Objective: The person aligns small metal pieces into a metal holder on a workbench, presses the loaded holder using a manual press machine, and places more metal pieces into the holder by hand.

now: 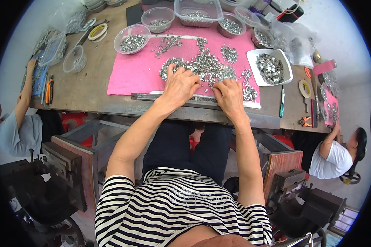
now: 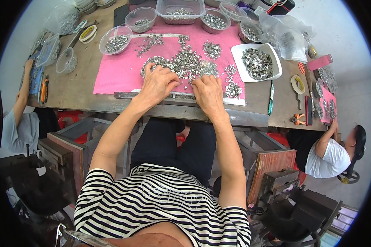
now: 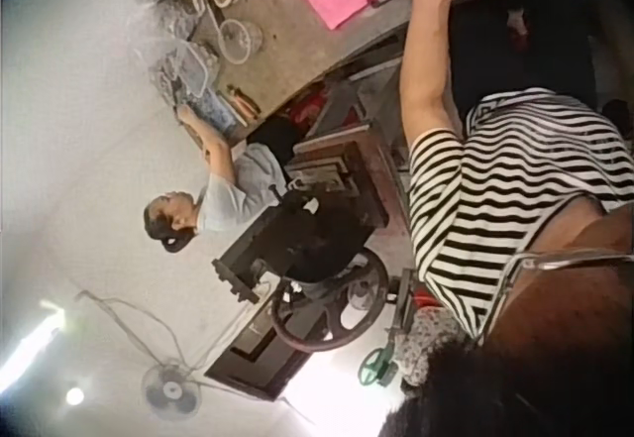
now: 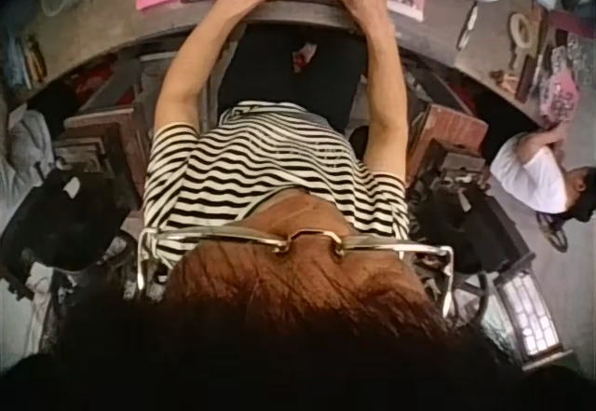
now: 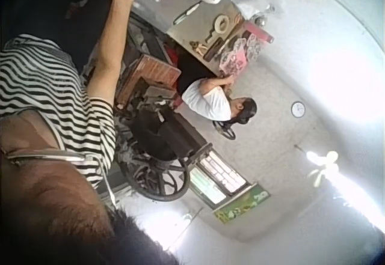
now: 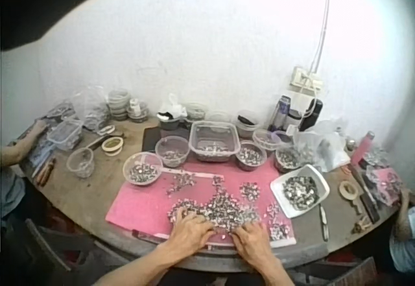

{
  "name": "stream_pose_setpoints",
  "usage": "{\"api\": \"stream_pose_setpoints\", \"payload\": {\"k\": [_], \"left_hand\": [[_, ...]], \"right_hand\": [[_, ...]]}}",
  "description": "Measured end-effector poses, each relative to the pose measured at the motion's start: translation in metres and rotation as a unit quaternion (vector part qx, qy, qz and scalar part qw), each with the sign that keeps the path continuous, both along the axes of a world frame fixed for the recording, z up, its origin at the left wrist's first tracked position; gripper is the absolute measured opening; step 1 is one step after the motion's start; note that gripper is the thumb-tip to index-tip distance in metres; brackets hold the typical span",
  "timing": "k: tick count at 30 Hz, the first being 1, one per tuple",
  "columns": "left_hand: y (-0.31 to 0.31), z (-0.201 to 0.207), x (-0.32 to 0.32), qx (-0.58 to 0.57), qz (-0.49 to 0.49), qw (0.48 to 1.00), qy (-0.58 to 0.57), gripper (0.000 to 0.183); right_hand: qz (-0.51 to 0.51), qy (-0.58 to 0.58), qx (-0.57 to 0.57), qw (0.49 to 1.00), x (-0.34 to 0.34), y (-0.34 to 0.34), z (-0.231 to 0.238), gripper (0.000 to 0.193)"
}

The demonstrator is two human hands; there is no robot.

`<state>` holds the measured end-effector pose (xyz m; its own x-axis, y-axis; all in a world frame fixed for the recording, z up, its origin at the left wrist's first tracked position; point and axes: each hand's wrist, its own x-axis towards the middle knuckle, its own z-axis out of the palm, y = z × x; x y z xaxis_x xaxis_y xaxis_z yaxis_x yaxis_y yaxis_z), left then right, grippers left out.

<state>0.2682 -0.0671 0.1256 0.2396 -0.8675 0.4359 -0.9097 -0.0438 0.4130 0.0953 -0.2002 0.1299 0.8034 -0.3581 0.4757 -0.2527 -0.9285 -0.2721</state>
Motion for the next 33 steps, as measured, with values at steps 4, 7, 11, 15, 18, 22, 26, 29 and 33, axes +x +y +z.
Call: {"api": "stream_pose_setpoints", "payload": {"k": [4,7,11,15,18,22,26,29,33], "left_hand": [[0.000,-0.002,0.000,0.006,0.003,1.000,-0.012,0.007],[-0.001,-0.003,0.000,-0.012,-0.008,0.999,-0.028,0.006],[0.018,0.002,-0.019,-0.072,-0.053,0.996,0.026,0.009],[0.024,-0.002,-0.034,-0.093,-0.054,0.993,0.056,0.011],[0.023,-0.008,-0.037,-0.105,-0.045,0.992,0.060,0.012],[0.025,-0.009,-0.036,-0.101,-0.050,0.990,0.080,0.011],[0.020,-0.008,-0.030,-0.107,-0.047,0.984,0.135,0.010],[0.003,-0.002,-0.027,-0.063,-0.012,0.997,0.052,0.013],[-0.013,0.000,-0.027,0.037,0.009,0.999,0.037,0.018]], "right_hand": [[0.029,0.016,-0.020,0.999,0.004,-0.005,0.001,0.010],[0.025,0.015,0.020,0.999,0.000,-0.003,0.004,0.011],[0.058,-0.033,0.072,0.995,-0.015,0.016,0.014,0.014],[0.080,-0.044,0.057,0.994,-0.019,0.030,0.011,0.016],[0.071,-0.042,0.039,0.996,-0.019,0.032,0.007,0.015],[0.078,-0.054,0.060,0.994,-0.021,0.030,0.005,0.015],[0.028,-0.073,0.075,0.994,-0.019,0.019,0.004,0.015],[-0.005,-0.044,0.071,0.997,-0.003,0.004,0.006,0.021],[0.004,-0.006,0.038,0.999,0.009,0.000,0.005,0.028]]}}
